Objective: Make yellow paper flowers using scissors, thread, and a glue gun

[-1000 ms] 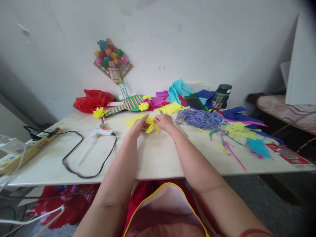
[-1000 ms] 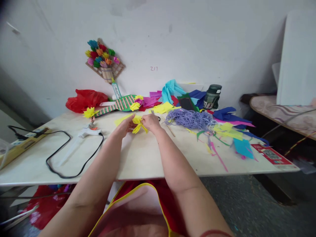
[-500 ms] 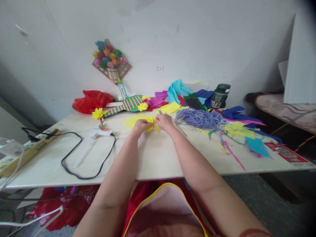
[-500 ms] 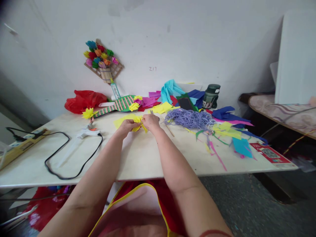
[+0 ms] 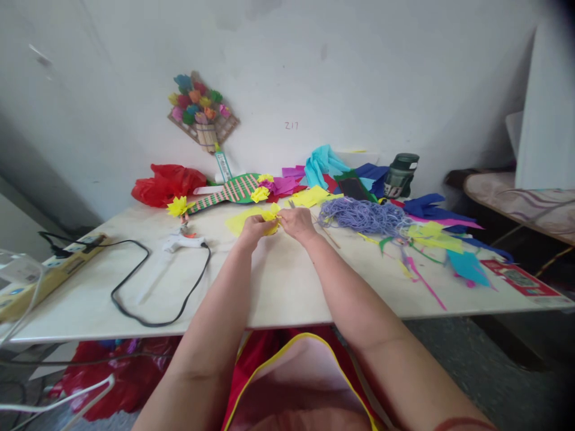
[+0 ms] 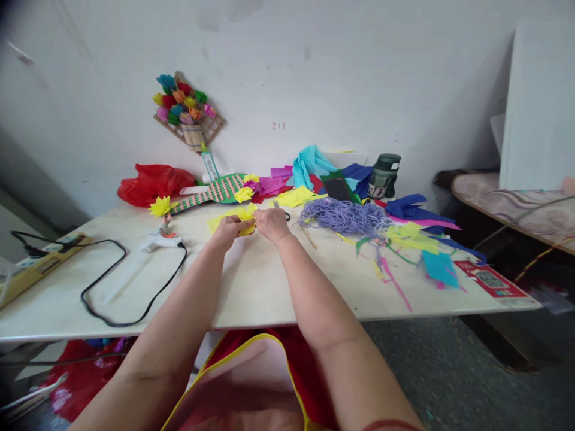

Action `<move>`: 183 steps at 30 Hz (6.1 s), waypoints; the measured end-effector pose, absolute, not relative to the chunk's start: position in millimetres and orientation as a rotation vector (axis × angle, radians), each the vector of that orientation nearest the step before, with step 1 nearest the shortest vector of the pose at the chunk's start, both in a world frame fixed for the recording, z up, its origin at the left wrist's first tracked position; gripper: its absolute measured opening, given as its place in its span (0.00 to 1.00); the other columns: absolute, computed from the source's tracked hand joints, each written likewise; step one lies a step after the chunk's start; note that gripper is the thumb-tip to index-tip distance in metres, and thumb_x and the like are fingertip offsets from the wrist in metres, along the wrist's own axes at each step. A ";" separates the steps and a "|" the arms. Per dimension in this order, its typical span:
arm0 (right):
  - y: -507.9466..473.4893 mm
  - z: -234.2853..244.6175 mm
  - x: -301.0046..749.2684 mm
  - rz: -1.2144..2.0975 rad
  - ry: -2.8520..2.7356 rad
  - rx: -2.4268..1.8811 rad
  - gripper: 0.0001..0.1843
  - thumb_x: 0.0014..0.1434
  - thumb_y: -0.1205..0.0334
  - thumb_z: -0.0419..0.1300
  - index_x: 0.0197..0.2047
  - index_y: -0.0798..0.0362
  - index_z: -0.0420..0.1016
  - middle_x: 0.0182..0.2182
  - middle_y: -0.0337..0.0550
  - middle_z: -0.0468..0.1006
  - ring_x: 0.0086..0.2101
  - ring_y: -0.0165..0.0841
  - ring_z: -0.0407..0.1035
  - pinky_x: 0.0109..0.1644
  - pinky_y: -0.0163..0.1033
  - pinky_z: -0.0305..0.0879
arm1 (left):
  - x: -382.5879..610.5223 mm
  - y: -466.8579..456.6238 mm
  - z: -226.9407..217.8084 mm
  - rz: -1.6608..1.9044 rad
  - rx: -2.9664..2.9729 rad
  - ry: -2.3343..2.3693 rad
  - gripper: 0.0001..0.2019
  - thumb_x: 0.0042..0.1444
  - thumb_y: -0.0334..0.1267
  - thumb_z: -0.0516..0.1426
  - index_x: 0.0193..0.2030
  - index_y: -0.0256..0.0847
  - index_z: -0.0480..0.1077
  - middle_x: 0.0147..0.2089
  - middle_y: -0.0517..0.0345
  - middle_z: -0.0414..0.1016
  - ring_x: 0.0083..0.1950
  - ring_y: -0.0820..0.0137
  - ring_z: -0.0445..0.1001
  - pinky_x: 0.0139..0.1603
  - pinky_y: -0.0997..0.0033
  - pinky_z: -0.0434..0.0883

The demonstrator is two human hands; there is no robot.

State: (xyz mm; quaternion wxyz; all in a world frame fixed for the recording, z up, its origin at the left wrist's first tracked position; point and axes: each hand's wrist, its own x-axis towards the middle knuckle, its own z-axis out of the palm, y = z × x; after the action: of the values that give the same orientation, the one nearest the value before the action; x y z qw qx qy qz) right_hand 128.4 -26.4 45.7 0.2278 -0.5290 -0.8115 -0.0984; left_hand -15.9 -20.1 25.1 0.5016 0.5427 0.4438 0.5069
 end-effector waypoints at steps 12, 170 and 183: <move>-20.4 42.9 131.3 -0.119 -2.046 -1.511 0.16 0.57 0.56 0.49 0.43 0.45 0.75 0.35 0.40 0.79 0.37 0.34 0.71 0.37 0.35 0.58 | -16.8 -24.1 30.3 1.188 1.407 1.088 0.18 0.33 0.43 0.64 0.29 0.33 0.70 0.25 0.57 0.71 0.26 0.75 0.68 0.31 0.72 0.68; 16.3 18.8 138.2 0.539 -1.523 -1.194 0.10 0.42 0.65 0.56 0.33 0.52 0.69 0.25 0.35 0.71 0.29 0.29 0.64 0.34 0.35 0.61 | -11.4 -23.5 25.2 1.273 1.285 1.103 0.24 0.30 0.35 0.64 0.39 0.36 0.69 0.29 0.56 0.75 0.27 0.69 0.73 0.28 0.73 0.66; -4.8 38.5 136.3 0.676 -1.615 -1.288 0.12 0.44 0.55 0.55 0.16 0.54 0.64 0.15 0.33 0.61 0.22 0.26 0.57 0.26 0.33 0.51 | -5.4 -22.8 24.4 1.404 1.338 1.138 0.20 0.30 0.33 0.63 0.35 0.35 0.71 0.26 0.58 0.73 0.26 0.71 0.72 0.29 0.72 0.68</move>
State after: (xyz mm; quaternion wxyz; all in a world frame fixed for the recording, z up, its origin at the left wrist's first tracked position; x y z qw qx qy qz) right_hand 136.3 -4.8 38.5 0.4653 -0.5246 -0.6577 0.2752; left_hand -5.4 -22.8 24.4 0.4318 0.5368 0.4565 0.5630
